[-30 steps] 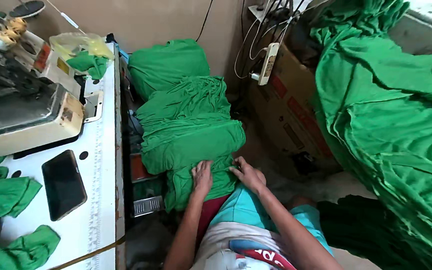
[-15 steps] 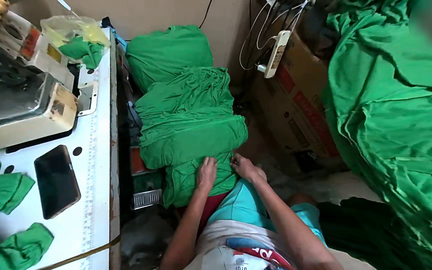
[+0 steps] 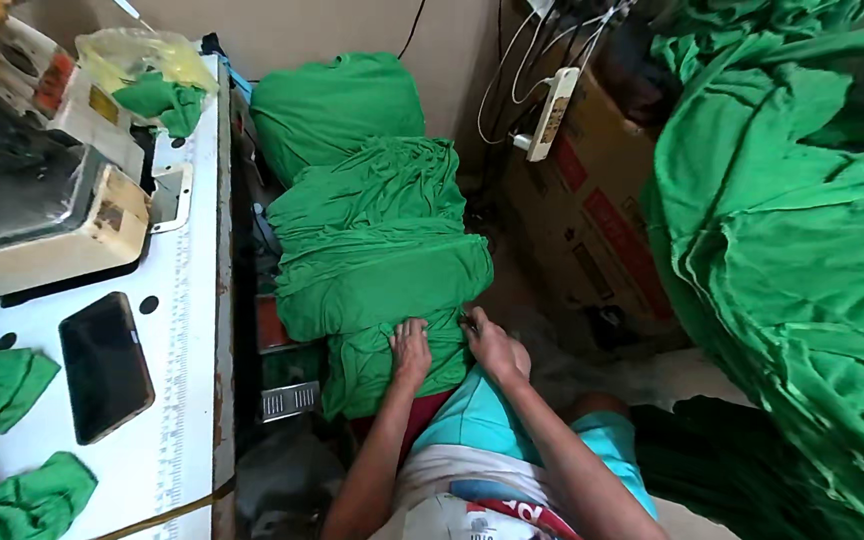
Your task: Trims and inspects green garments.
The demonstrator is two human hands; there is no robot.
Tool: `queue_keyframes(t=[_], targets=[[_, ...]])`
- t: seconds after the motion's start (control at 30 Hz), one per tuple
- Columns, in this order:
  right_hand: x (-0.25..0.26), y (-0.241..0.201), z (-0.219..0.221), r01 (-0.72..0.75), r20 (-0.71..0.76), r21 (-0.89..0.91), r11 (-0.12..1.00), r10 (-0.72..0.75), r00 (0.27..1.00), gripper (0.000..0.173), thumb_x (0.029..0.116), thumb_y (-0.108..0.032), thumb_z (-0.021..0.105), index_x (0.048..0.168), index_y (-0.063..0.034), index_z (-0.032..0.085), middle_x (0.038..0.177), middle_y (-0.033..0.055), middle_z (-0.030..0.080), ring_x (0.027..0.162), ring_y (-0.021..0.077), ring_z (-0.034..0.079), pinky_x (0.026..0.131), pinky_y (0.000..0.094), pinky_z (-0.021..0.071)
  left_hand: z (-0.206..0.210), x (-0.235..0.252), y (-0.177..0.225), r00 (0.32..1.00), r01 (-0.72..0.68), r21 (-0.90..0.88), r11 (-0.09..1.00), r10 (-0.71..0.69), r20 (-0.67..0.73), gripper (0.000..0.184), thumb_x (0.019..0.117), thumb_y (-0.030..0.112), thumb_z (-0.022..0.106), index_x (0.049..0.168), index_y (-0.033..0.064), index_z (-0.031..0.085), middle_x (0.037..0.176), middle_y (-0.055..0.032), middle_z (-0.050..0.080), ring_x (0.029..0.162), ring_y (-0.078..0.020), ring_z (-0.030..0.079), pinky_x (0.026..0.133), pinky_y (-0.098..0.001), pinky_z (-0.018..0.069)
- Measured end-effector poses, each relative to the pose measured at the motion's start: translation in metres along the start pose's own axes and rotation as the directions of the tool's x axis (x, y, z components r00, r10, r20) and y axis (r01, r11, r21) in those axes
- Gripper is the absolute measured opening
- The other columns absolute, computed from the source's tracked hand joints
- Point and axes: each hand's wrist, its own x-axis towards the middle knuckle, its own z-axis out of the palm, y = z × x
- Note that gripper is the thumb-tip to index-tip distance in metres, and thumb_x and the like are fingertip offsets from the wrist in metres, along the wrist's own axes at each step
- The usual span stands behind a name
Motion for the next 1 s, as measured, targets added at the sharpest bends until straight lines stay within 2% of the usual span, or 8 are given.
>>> queue_keyframes(t=[0.07,0.17,0.2,0.3,0.43,0.57,0.77,1.0], targets=[[-0.005,0.000,-0.003,-0.011,-0.047,0.023,1.000,0.012,0.999,0.037,0.1082,-0.025,0.050,0.141,-0.0084,0.054,0.124,0.0172,0.069,0.115,0.0342,0.068,0.100,0.0543,0.0517,-0.002,0.000,0.005,1.000,0.003,0.066,0.998,-0.005,0.025,0.032,0.1066,0.023,0.049,0.129,0.0072,0.065,0.136,-0.0154,0.061,0.135,-0.0357,0.048,0.112,-0.0562,0.0342],[-0.006,0.003,-0.002,-0.001,-0.083,0.062,0.998,0.006,0.997,0.035,0.1077,-0.023,0.051,0.139,-0.0072,0.055,0.122,0.0168,0.070,0.113,0.0329,0.068,0.100,0.0532,0.0521,-0.004,-0.001,0.000,0.999,-0.019,-0.036,0.999,0.020,0.027,0.028,0.1066,0.023,0.049,0.120,0.0055,0.066,0.126,-0.0143,0.065,0.128,-0.0316,0.054,0.114,-0.0552,0.0305],[-0.006,0.004,-0.001,0.007,-0.079,0.058,0.998,-0.002,0.997,0.035,0.1076,-0.023,0.051,0.138,-0.0070,0.055,0.121,0.0172,0.070,0.112,0.0335,0.069,0.099,0.0537,0.0523,-0.006,-0.002,-0.002,0.999,-0.025,-0.099,0.995,0.029,0.034,0.029,0.1073,0.022,0.048,0.121,0.0028,0.064,0.121,-0.0154,0.067,0.123,-0.0305,0.058,0.113,-0.0549,0.0319],[-0.005,0.001,0.001,0.001,-0.046,0.022,1.000,0.000,0.999,0.035,0.1073,-0.023,0.051,0.139,-0.0082,0.055,0.121,0.0176,0.070,0.112,0.0351,0.069,0.099,0.0555,0.0521,-0.008,0.002,-0.014,0.995,-0.044,-0.310,0.950,0.069,0.068,0.032,0.1062,0.017,0.051,0.129,-0.0048,0.055,0.109,-0.0175,0.070,0.106,-0.0275,0.068,0.099,-0.0489,0.0501],[-0.006,0.003,0.008,0.068,-0.188,0.056,0.996,-0.056,0.980,0.048,0.1039,-0.031,0.059,0.142,-0.0040,0.050,0.130,0.0183,0.065,0.117,0.0345,0.066,0.101,0.0545,0.0522,-0.017,0.006,-0.023,0.979,0.000,-0.494,0.869,0.101,0.178,0.037,0.1050,0.011,0.052,0.137,-0.0058,0.050,0.125,-0.0200,0.066,0.119,-0.0249,0.064,0.104,-0.0416,0.0508],[-0.017,-0.003,0.013,0.185,-0.331,0.031,0.982,-0.164,0.929,0.047,0.1077,-0.033,0.048,0.138,0.0022,0.053,0.122,0.0220,0.068,0.109,0.0372,0.069,0.094,0.0538,0.0549,-0.019,0.003,-0.024,0.980,-0.004,-0.497,0.868,0.103,0.172,0.035,0.1051,0.011,0.050,0.136,-0.0059,0.051,0.125,-0.0195,0.067,0.117,-0.0234,0.065,0.102,-0.0397,0.0511],[-0.033,-0.008,0.016,0.309,0.047,-0.088,0.947,-0.306,0.951,0.046,0.1084,-0.036,0.048,0.133,0.0019,0.056,0.114,0.0230,0.070,0.106,0.0403,0.070,0.093,0.0566,0.0546,-0.021,0.003,-0.024,0.983,-0.003,-0.511,0.859,0.097,0.158,0.034,0.1050,0.011,0.050,0.134,-0.0064,0.053,0.122,-0.0193,0.067,0.114,-0.0233,0.065,0.100,-0.0390,0.0516],[-0.029,-0.010,0.018,0.315,0.127,-0.192,0.929,-0.295,0.947,0.042,0.1098,-0.036,0.044,0.132,-0.0021,0.058,0.114,0.0217,0.070,0.108,0.0400,0.069,0.093,0.0567,0.0537,-0.020,0.003,-0.023,0.979,0.010,-0.509,0.861,0.095,0.179,0.034,0.1055,0.011,0.049,0.135,-0.0053,0.052,0.120,-0.0186,0.068,0.113,-0.0233,0.065,0.100,-0.0394,0.0515]])
